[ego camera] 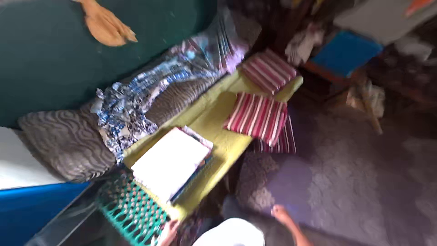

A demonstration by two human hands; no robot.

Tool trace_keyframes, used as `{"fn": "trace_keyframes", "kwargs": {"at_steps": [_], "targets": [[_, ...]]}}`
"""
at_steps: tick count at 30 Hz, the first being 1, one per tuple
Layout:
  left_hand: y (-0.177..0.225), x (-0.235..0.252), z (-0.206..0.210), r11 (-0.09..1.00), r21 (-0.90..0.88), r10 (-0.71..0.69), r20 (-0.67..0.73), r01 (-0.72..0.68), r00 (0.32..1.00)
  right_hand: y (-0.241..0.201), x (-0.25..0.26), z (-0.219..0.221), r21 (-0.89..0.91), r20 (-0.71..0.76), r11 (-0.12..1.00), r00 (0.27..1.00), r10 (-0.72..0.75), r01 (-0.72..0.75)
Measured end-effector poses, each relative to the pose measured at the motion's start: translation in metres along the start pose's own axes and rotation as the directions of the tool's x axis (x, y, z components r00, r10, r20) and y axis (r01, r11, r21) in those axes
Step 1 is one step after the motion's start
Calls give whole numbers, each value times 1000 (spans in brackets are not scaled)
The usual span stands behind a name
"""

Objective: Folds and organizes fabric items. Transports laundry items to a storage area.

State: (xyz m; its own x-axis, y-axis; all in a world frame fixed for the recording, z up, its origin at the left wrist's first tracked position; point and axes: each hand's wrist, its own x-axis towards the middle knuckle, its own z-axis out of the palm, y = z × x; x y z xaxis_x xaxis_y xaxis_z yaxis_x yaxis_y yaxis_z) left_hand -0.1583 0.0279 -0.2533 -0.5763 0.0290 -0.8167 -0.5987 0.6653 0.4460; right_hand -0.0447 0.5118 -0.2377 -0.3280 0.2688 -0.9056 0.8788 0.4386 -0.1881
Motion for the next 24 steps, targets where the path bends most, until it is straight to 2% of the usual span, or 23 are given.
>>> {"fn": "trace_keyframes", "kwargs": {"at_steps": [3,7,12,14,16,19,22,24], "targets": [[2,-7,-12,992,8,-125,12,125,992,23,-39,34,155,46,981,993,113,-118],[29,0,-16,987,64,-152,36,149,988,42,-45,41,212,47,968,991,129,-136],[85,-1,1,990,91,-118,84,111,989,47,-36,-3,174,7,972,987,158,-157],[91,-10,8,988,50,-150,108,146,983,42,-23,-24,129,2,976,984,176,-175],[93,-12,13,986,-4,-164,101,165,981,18,1,-51,68,-10,984,986,165,-164],[91,-13,18,974,-111,-193,54,198,980,-48,31,-86,-50,-13,995,996,89,-89],[76,-17,20,953,-161,-252,53,258,966,-132,54,-99,-131,-18,990,999,-52,49],[63,-15,17,934,-187,-298,56,303,953,-195,66,-92,-180,18,973,990,-143,144]]}}
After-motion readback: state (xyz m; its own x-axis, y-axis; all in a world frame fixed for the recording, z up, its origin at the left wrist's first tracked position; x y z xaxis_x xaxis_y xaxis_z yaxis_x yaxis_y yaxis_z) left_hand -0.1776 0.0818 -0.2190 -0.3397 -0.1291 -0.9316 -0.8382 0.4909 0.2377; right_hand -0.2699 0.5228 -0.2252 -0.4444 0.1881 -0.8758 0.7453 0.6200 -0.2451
